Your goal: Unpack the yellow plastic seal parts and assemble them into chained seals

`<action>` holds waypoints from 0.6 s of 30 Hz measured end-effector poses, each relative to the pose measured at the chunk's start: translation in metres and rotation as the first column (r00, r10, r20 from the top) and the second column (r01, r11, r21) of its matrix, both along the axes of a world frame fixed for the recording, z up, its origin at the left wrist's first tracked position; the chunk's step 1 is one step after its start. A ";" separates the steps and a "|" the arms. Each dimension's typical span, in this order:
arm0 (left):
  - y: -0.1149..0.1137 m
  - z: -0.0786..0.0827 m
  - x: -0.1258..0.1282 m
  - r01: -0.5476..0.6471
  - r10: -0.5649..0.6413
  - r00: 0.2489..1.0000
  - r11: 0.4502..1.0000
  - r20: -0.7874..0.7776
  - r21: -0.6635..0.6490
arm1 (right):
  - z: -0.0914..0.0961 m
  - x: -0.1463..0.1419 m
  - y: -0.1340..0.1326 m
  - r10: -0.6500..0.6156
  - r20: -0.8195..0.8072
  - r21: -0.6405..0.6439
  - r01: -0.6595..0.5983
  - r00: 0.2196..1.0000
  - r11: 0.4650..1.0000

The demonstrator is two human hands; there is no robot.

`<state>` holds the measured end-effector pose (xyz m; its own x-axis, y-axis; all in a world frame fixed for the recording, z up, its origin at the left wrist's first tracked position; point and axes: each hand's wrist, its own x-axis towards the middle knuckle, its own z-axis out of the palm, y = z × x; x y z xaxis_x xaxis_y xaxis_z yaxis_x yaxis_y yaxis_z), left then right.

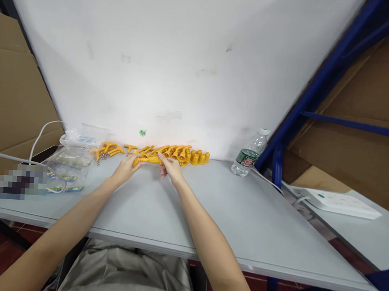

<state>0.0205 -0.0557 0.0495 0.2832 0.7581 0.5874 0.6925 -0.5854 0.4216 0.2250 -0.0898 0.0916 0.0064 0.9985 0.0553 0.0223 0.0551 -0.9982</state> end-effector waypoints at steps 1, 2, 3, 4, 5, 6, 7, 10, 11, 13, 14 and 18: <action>0.000 -0.001 0.000 -0.002 0.002 1.000 1.000 -0.005 0.008 | 0.001 0.000 -0.001 -0.011 -0.004 -0.026 0.010 1.000 1.000; 0.000 -0.001 0.000 -0.006 0.007 1.000 1.000 -0.010 0.016 | 0.001 -0.001 -0.001 -0.023 -0.007 -0.057 0.022 1.000 0.998; 0.000 -0.002 0.001 -0.012 0.013 1.000 1.000 -0.015 0.025 | 0.001 -0.002 -0.001 -0.037 -0.011 -0.089 0.036 0.999 0.995; 0.000 -0.002 0.001 -0.018 0.019 1.000 0.999 -0.020 0.033 | 0.001 -0.003 -0.001 -0.048 -0.017 -0.122 0.046 0.999 0.991; 0.000 -0.002 0.001 -0.025 0.026 0.999 0.999 -0.025 0.039 | 0.001 -0.003 -0.001 -0.058 -0.022 -0.151 0.054 0.998 0.987; 0.000 -0.003 0.001 -0.032 0.033 0.999 0.999 -0.030 0.043 | 0.000 -0.004 -0.001 -0.063 -0.026 -0.178 0.058 0.998 0.982; 0.000 -0.003 0.001 -0.039 0.041 0.999 0.998 -0.034 0.044 | 0.000 -0.005 -0.001 -0.064 -0.027 -0.202 0.057 0.998 0.978; 0.000 -0.003 0.001 -0.053 0.054 0.998 0.998 -0.045 0.024 | -0.001 -0.005 -0.001 -0.030 -0.041 -0.253 0.019 0.999 0.967; 0.001 -0.003 0.001 -0.055 0.055 0.997 0.998 -0.048 0.012 | 0.000 -0.004 -0.001 -0.008 -0.057 -0.265 -0.007 0.998 0.964; 0.002 -0.003 0.000 -0.057 0.056 0.997 0.998 -0.050 -0.013 | 0.000 -0.002 -0.002 0.049 -0.123 -0.266 -0.080 0.991 0.961; 0.002 -0.002 0.000 -0.059 0.058 0.997 0.998 -0.048 -0.023 | 0.001 -0.001 -0.002 0.079 -0.163 -0.254 -0.119 0.983 0.960; 0.003 -0.003 -0.001 -0.053 0.051 0.998 0.997 -0.031 -0.061 | -0.002 0.001 0.000 0.141 -0.261 -0.181 -0.192 0.955 0.964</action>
<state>0.0192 -0.0530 0.0470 0.2590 0.8071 0.5306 0.7341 -0.5215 0.4348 0.2259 -0.0896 0.0898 -0.1731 0.9762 -0.1305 -0.2150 -0.1667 -0.9623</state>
